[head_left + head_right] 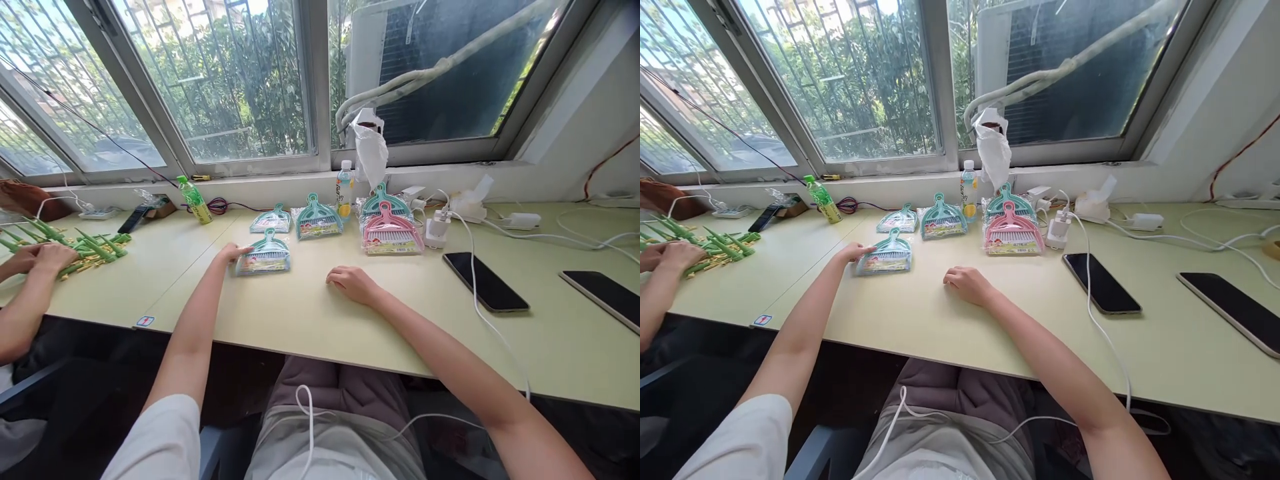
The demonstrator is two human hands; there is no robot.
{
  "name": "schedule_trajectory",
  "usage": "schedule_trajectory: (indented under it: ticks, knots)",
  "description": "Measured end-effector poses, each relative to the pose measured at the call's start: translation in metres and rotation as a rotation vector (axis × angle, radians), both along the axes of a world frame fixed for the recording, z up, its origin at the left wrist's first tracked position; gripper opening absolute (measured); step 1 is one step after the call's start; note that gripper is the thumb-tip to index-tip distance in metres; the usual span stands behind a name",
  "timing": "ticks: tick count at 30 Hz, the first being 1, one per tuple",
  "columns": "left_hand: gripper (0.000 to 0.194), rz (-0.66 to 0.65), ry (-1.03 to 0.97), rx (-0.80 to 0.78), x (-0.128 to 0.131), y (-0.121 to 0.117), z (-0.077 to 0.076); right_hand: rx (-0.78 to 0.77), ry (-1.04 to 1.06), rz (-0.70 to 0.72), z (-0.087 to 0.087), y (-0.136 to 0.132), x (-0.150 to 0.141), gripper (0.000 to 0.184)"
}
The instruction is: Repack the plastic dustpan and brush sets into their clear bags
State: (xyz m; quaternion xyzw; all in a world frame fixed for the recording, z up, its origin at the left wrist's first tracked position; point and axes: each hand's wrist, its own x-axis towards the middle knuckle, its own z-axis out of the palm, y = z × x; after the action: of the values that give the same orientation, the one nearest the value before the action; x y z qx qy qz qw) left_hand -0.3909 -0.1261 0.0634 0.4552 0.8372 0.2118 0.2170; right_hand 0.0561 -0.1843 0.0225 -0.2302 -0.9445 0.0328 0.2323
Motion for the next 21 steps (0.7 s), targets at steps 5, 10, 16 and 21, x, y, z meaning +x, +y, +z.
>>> schedule_trajectory:
  ticks: [5,10,16,21]
  knots:
    - [0.045,-0.008,-0.329,0.026,0.019,-0.003,0.005,0.004,-0.007,0.007,0.002,-0.001,0.000,0.028]
    - [0.028,0.017,-0.577,0.212,0.025,-0.019,0.019,0.009,0.000,0.001,0.001,-0.001,0.001,0.028]
    - [0.025,-0.314,-0.810,0.392,0.078,-0.036,0.034,0.104,0.071,-0.036,0.001,-0.002,0.001,0.039]
    - [0.032,-0.587,-0.968,0.322,0.148,-0.043,0.040,0.242,0.129,-0.157,0.006,-0.006,0.000,0.053]
